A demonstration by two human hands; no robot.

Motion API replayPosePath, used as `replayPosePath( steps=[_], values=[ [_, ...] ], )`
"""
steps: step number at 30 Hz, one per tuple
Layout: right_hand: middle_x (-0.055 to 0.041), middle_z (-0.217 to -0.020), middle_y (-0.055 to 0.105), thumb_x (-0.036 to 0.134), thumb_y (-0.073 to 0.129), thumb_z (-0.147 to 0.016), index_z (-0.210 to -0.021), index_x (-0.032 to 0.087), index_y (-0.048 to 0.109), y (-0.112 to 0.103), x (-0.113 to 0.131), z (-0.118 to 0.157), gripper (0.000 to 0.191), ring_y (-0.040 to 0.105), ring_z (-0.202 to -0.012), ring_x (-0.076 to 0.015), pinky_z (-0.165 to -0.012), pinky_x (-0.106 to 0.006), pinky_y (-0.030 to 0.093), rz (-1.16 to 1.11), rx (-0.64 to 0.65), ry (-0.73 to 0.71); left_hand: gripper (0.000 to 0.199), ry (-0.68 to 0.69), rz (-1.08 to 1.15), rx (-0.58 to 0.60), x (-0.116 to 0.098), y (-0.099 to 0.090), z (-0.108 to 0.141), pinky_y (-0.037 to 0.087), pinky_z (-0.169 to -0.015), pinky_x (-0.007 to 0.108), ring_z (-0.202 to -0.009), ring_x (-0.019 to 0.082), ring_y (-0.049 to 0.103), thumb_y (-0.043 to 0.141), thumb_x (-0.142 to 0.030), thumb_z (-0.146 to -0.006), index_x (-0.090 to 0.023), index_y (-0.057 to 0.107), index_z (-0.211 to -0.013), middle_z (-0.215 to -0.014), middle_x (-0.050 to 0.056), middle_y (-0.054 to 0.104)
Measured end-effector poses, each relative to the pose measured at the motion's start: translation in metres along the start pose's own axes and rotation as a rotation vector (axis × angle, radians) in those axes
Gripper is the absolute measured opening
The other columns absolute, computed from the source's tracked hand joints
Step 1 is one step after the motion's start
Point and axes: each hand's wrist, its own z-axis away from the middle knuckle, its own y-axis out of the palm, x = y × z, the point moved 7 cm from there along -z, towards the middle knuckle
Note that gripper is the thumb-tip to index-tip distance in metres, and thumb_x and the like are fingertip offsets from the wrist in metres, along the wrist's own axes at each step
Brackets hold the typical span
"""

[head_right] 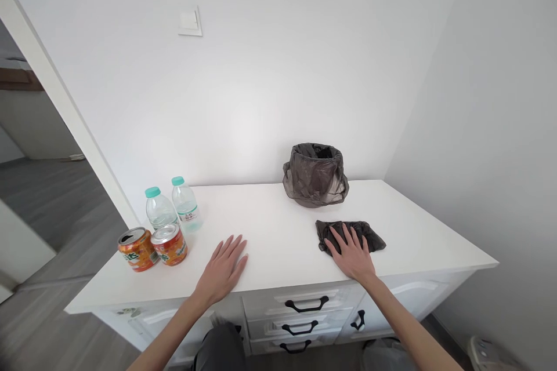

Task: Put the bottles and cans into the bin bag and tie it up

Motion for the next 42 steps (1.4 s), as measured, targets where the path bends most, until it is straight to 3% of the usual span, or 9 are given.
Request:
replayPosePath(
  steps=[10, 42],
  values=[
    [-0.0028, -0.174, 0.019, 0.070, 0.025, -0.101, -0.164, 0.037, 0.027, 0.0081, -0.0067, -0.0025, 0.072, 0.015, -0.160, -0.0291, -0.128, -0.057, 0.014, -0.007, -0.032, -0.013, 0.050, -0.014, -0.002, -0.002, -0.0014, -0.0003, 0.0002, 0.035, -0.124, 0.055, -0.152, 0.031, 0.040, 0.039, -0.046, -0.108, -0.024, 0.053, -0.151, -0.162, 0.006, 0.047],
    [-0.0008, -0.175, 0.017, 0.066, 0.023, -0.103, -0.165, 0.038, 0.025, -0.0001, -0.0022, -0.0025, 0.068, 0.013, -0.161, -0.0276, -0.129, -0.056, 0.012, -0.011, 0.001, 0.007, 0.048, -0.025, -0.023, -0.030, -0.0055, -0.0013, -0.0032, 0.035, -0.124, 0.056, -0.150, 0.032, 0.042, 0.041, -0.038, -0.106, -0.022, 0.056, -0.148, -0.159, 0.007, 0.050]
  ],
)
